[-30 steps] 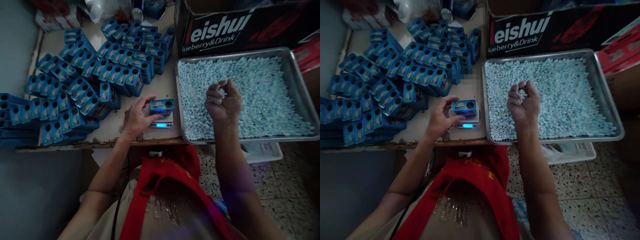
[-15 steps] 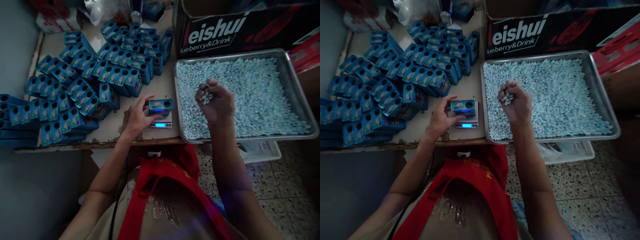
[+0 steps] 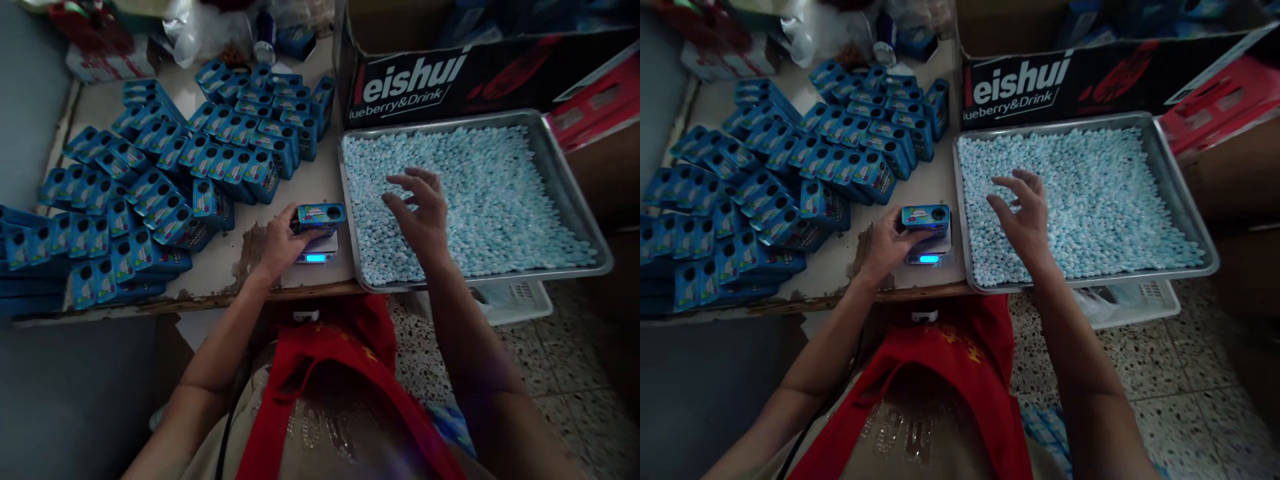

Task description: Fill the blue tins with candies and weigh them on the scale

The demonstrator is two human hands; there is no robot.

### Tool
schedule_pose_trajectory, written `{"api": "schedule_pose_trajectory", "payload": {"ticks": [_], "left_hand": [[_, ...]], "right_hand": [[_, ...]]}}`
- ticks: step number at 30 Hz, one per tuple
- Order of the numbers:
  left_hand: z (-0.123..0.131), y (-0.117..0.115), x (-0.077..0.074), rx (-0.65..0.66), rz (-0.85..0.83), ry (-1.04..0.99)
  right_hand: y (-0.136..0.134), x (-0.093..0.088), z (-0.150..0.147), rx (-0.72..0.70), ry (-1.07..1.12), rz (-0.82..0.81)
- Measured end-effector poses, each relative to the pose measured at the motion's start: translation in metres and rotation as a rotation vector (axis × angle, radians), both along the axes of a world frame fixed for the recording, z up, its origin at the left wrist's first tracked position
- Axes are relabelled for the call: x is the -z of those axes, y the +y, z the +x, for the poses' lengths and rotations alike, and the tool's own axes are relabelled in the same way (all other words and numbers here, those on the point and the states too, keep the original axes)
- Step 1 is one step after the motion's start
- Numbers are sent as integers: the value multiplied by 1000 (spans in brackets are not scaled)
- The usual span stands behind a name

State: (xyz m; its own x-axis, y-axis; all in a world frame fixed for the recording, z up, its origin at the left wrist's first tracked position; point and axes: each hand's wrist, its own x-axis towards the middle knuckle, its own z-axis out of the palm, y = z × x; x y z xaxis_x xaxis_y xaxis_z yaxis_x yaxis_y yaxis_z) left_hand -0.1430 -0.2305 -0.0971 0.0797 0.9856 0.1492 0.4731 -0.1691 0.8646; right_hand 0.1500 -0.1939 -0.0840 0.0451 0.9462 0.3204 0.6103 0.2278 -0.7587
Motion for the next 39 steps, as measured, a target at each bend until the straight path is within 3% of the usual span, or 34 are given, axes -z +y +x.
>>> {"api": "schedule_pose_trajectory", "payload": {"ticks": [4, 6, 8, 11, 17, 21, 26, 29, 32, 34, 36, 39], "left_hand": [[31, 20, -40, 195, 389, 361], [49, 26, -57, 266, 572, 503], [63, 31, -62, 297, 684, 570], [68, 36, -53, 292, 707, 621], [43, 37, -37, 165, 478, 483], [25, 32, -31, 61, 252, 80], [9, 12, -8, -105, -117, -351], [5, -2, 5, -163, -229, -397], [3, -7, 13, -151, -227, -352], [0, -8, 11, -107, -182, -307], [-3, -12, -1, -81, -84, -245], [-8, -38, -41, -135, 161, -129]], "right_hand": [[0, -2, -32, -2, 883, -281], [-1, -4, -45, -17, 1215, -443], [-3, -7, -52, -16, 1427, -533], [-9, -8, -53, 21, 1603, -602], [-11, -3, -47, 32, 1692, -766], [-9, -4, -41, 18, 1705, -785], [-7, -3, -31, -33, 1640, -695], [-8, -1, -30, -23, 1528, -653], [-12, 1, -29, -34, 1401, -677], [-14, 2, -27, -68, 1329, -704], [-17, 1, -24, -90, 1274, -700], [-22, -3, -15, -90, 1171, -654]]}}
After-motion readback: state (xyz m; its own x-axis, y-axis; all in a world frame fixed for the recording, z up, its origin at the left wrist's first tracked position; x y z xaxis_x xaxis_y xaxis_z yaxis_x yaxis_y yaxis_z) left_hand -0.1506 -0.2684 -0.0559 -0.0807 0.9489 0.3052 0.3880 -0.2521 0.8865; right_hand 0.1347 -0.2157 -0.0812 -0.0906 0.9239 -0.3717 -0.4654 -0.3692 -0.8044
